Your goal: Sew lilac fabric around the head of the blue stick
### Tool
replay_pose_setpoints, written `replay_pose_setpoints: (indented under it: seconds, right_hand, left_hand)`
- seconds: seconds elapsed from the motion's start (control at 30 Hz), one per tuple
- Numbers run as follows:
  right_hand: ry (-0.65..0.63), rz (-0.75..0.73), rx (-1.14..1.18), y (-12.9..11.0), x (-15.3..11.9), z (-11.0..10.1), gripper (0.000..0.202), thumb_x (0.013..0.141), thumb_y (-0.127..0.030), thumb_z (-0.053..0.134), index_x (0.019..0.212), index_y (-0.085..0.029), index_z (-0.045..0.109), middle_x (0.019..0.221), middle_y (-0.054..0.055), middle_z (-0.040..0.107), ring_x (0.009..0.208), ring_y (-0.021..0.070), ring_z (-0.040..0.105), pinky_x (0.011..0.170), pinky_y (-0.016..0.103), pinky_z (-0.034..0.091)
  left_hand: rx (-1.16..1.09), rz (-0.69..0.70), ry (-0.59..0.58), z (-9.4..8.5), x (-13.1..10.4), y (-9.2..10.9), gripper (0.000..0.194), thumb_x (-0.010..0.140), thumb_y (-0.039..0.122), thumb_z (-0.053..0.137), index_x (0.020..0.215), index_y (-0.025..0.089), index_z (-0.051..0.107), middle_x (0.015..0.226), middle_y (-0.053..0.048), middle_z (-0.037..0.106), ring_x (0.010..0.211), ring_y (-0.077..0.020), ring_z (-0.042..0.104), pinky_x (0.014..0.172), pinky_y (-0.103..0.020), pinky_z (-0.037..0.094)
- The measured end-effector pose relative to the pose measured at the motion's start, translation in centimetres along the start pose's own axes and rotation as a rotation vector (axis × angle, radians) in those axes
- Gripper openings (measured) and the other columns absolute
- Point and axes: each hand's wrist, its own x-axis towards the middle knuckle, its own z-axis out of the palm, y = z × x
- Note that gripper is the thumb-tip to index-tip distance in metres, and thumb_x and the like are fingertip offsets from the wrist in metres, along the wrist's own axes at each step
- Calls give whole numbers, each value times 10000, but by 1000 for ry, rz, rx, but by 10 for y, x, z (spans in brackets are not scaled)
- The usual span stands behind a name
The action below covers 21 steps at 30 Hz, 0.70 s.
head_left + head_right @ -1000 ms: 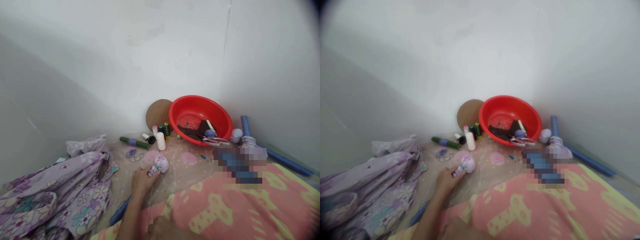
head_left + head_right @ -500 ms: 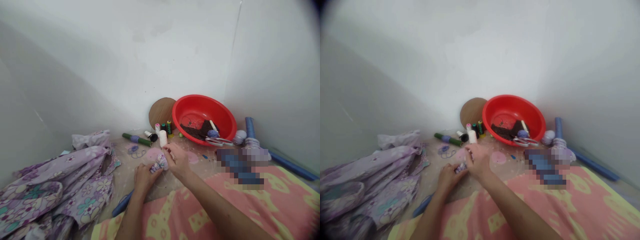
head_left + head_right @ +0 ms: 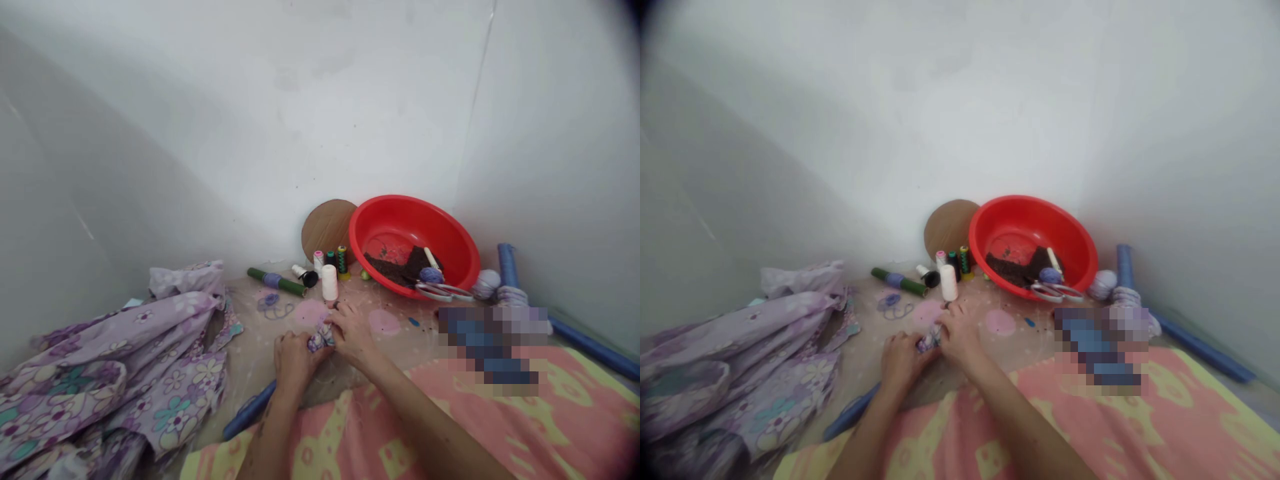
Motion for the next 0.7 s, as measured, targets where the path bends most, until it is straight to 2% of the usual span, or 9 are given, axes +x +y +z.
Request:
replay_pose_setpoints:
  seconds: [0.17, 0.37, 0.5, 0.63, 0.7]
  right_hand:
    - [-80, -83, -113, -8, -1, -8, 182, 731, -173, 502, 865, -203, 621, 1034, 74, 497, 1000, 222, 373, 876, 387, 273]
    - [-143, -219, -243, -17, 0, -11, 116, 725, -173, 523, 759, -183, 633, 1083, 84, 488, 1084, 242, 317, 958, 432, 157]
    - [-161, -184, -180, -13, 0, -4, 106, 735, -176, 528, 751, -181, 632, 1059, 75, 498, 1055, 222, 347, 927, 398, 216]
    - [-182, -103, -5, -6, 2, 6, 59, 704, -161, 567, 690, -175, 622, 1011, 57, 517, 993, 197, 396, 846, 345, 303]
    - [-147, -51, 108, -4, 5, 11, 68, 690, -135, 571, 641, -169, 605, 966, 48, 534, 956, 182, 421, 820, 320, 328]
  left_hand:
    - [26, 24, -10, -5, -2, 5, 381, 679, 490, 471, 814, 187, 659, 761, -99, 607, 790, -229, 515, 755, -332, 299]
    - [21, 69, -2, -1, -2, 5, 299, 633, 412, 546, 799, 183, 642, 754, -88, 612, 778, -221, 512, 747, -326, 288]
    - [15, 101, 16, 3, -3, 4, 273, 650, 398, 525, 765, 182, 645, 729, -87, 617, 764, -222, 511, 736, -336, 284]
    - [10, 141, 30, 3, -5, 4, 285, 663, 418, 505, 742, 186, 650, 705, -87, 621, 752, -226, 510, 727, -345, 287]
    - [6, 157, 41, 3, -5, 4, 316, 669, 450, 493, 742, 185, 649, 700, -85, 623, 747, -223, 509, 733, -347, 288]
